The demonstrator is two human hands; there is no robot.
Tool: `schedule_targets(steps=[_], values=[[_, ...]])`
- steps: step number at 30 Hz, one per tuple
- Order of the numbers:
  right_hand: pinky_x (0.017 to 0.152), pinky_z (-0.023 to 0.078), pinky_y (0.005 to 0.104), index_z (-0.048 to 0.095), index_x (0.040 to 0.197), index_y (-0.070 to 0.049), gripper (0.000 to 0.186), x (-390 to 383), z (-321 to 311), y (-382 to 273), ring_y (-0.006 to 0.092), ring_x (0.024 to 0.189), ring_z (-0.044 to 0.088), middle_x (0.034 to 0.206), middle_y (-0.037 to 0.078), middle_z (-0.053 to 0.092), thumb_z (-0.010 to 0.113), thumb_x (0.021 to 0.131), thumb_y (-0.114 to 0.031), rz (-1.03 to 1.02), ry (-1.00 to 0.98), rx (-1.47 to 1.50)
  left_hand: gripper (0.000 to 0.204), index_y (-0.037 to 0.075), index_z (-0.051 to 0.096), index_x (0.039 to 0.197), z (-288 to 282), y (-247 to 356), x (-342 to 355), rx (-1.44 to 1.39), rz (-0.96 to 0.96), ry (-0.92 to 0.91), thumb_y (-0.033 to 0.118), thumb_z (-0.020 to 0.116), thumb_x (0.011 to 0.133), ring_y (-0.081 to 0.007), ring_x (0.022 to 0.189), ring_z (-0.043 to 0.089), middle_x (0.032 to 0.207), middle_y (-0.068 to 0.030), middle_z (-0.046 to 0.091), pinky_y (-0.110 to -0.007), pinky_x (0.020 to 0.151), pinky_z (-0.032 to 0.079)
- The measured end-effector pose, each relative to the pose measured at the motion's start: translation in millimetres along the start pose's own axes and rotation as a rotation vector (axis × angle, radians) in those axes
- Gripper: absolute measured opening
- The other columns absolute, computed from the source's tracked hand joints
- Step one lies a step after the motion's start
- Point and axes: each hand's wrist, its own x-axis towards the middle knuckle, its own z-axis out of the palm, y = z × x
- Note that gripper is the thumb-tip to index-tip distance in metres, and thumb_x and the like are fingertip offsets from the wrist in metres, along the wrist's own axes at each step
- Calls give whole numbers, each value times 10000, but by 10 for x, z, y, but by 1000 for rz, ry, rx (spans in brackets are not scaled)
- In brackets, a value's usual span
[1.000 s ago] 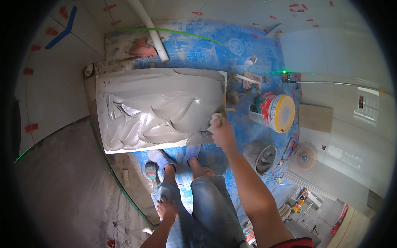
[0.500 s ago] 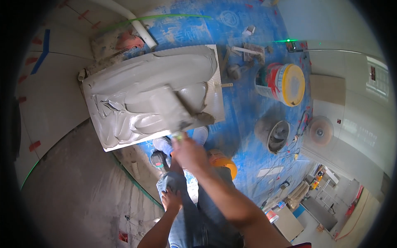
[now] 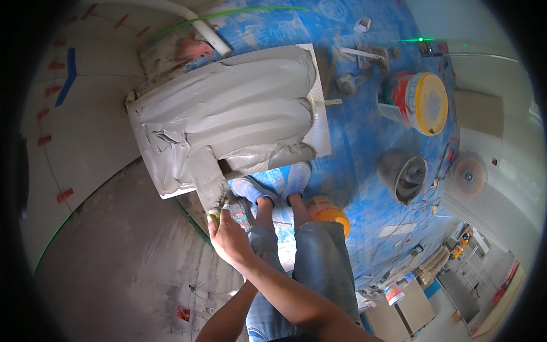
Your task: The person cuts a tile with a power saw and then applies mortar to the back of another tile using a trowel.
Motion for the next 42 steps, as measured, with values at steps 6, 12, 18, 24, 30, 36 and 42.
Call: schedule_targets(steps=[6, 12, 18, 24, 30, 36, 42], values=[[594, 547, 464, 520, 1067, -18, 384, -25, -1037, 1167, 372, 748, 671, 929, 185, 663, 641, 904, -345, -90, 350, -405, 676, 30, 402, 1366, -1010, 1241, 487, -166, -543, -458, 450, 591, 871, -441, 1176, 520, 1278, -276, 448, -495, 1005, 425], [619, 541, 455, 540, 1015, -37, 331, -123, -1771, 1673, 390, 704, 654, 865, 204, 656, 623, 921, -344, -3, 486, -616, 675, 20, 404, 1364, -1017, 1258, 480, -169, -547, -456, 450, 587, 876, -448, 1178, 517, 1283, -286, 452, -498, 1010, 421], [521, 502, 373, 545, 1000, -43, 331, -52, -1927, 2230, 262, 568, 617, 770, 122, 628, 546, 976, -373, -36, 530, -258, 700, 18, 383, 1385, -447, 1010, 334, -127, -381, -339, 445, 596, 873, -453, 1206, 497, 1312, -298, 434, -501, 1022, 411], [421, 380, 264, 541, 993, -60, 331, 332, -1896, 2233, 101, 464, 468, 637, 1, 484, 505, 1001, -389, 177, 292, 875, 667, 13, 397, 1366, -940, 1415, 448, -93, -529, -421, 404, 607, 869, -458, 1163, 522, 1286, -312, 437, -507, 979, 439], [507, 442, 353, 548, 1025, -40, 376, 495, -1754, 2921, 237, 568, 549, 728, 92, 569, 489, 1002, -411, 183, 539, 536, 618, 16, 447, 1313, -972, 1607, 488, -54, -478, -382, 408, 610, 864, -447, 1134, 546, 1251, -300, 485, -508, 953, 457], [706, 506, 473, 551, 1081, -10, 395, 80, -1785, 3055, 446, 840, 628, 938, 228, 658, 503, 994, -392, 137, 761, 107, 600, 24, 439, 1287, -1019, 1636, 533, -76, -485, -402, 428, 599, 873, -466, 1140, 535, 1253, -319, 469, -512, 978, 443], [429, 384, 243, 501, 1031, -69, 335, -43, -1896, 2483, 102, 491, 471, 677, 16, 496, 537, 996, -400, 84, 329, 1055, 596, 29, 436, 1299, -897, 1601, 482, -6, -496, -389, 428, 588, 884, -470, 1148, 528, 1260, -312, 462, -518, 985, 436]])
